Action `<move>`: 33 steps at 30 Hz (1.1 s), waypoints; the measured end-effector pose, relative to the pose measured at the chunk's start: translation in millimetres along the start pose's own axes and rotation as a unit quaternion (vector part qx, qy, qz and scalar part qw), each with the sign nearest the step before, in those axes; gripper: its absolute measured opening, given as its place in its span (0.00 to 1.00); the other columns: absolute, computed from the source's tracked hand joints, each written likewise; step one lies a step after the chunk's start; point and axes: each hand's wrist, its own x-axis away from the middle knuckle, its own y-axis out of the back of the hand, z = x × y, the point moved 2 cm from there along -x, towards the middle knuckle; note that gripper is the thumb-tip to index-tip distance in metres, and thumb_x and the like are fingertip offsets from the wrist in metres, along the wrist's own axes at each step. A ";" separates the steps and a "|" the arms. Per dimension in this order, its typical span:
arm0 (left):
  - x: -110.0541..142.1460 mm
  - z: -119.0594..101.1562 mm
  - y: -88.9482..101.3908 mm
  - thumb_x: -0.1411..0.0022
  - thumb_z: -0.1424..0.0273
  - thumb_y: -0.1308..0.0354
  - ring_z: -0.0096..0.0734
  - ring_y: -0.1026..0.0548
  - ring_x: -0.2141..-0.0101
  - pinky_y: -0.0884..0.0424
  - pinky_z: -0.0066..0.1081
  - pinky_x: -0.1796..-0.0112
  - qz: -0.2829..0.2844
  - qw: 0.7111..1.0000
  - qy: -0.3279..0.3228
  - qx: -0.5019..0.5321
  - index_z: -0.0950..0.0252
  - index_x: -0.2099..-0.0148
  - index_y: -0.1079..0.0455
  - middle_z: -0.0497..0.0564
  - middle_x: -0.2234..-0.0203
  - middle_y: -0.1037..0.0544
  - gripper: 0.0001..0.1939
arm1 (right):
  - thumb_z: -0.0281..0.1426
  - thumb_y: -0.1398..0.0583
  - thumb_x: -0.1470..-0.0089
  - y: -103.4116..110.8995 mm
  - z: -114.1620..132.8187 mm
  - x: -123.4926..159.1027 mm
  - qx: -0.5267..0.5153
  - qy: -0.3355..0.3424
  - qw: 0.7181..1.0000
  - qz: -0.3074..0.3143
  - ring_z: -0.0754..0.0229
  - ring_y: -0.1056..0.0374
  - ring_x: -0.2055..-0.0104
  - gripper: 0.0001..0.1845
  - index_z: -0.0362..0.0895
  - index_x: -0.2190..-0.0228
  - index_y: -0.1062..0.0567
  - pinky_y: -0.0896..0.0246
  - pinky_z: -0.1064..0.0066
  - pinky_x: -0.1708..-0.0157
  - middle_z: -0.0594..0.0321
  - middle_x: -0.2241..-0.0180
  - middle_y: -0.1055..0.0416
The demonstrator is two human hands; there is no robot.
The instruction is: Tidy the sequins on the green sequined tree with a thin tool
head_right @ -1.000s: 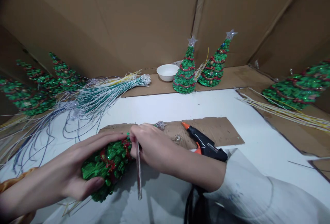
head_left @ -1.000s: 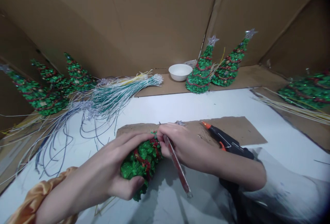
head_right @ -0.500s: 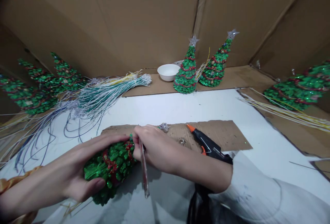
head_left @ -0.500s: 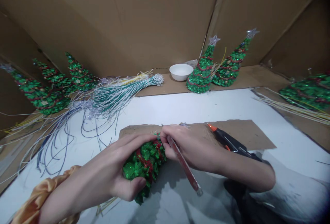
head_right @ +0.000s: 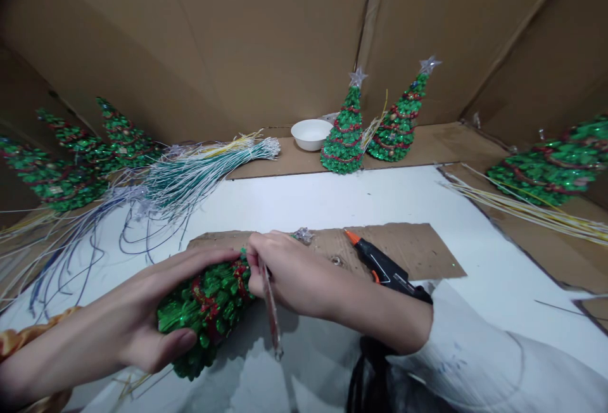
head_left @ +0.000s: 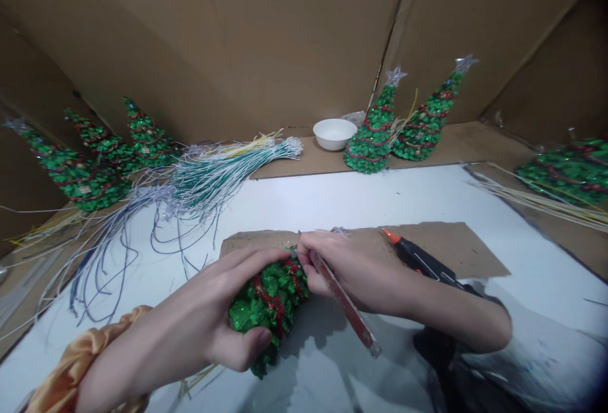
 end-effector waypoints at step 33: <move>-2.4 3.2 -0.1 0.52 0.70 0.42 0.48 0.36 0.48 0.36 0.44 0.51 -0.052 0.998 -0.042 0.008 0.55 0.42 0.44 0.52 0.48 0.34 0.33 | 0.38 0.46 0.47 37.6 2.4 10.5 -0.031 -0.024 0.997 -0.061 0.69 0.49 0.77 0.10 0.45 0.72 0.38 0.53 0.78 0.78 0.71 0.78 0.43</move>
